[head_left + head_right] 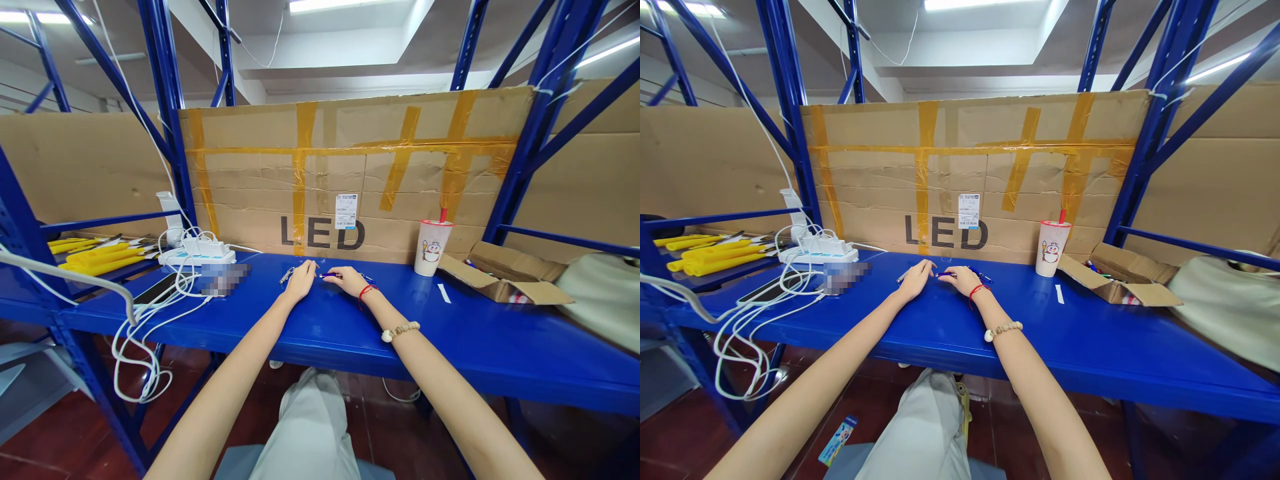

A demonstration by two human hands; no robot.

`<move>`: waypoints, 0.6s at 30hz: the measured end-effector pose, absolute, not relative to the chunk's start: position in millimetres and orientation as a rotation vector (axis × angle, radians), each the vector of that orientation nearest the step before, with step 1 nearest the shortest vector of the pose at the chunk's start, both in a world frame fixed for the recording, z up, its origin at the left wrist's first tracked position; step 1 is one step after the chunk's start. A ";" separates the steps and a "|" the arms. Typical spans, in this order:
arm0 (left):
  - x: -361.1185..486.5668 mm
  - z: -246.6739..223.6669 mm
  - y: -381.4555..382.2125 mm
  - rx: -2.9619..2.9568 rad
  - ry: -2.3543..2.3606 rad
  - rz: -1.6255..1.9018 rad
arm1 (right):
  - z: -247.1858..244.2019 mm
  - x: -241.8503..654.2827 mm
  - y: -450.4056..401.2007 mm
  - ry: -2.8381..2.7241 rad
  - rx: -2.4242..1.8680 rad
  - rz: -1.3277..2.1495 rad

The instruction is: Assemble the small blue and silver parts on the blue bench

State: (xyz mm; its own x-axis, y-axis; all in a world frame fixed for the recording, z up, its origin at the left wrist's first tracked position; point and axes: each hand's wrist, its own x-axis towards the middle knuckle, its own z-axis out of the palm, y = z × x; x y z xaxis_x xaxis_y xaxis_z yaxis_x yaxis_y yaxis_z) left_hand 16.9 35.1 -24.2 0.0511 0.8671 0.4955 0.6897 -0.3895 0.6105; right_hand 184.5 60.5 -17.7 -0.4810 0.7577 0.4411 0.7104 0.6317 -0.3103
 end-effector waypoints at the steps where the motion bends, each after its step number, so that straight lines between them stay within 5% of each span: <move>1: 16.8 -25.1 36.8 2.076 1.579 1.277 | -17.1 184.3 59.5 -2.307 -1.148 0.115; 18: 20.9 -26.7 44.2 1.646 1.349 1.494 | -14.3 183.4 54.3 -2.323 -1.150 0.126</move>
State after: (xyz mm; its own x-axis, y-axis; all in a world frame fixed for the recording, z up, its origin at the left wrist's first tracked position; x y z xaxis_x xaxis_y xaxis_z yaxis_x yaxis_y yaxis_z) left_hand 20.9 44.2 -26.7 -0.1130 0.9058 0.4083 0.3136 -0.3574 0.8797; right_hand 183.4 54.3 -14.3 -0.4903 0.7608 0.4251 0.7103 0.6315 -0.3109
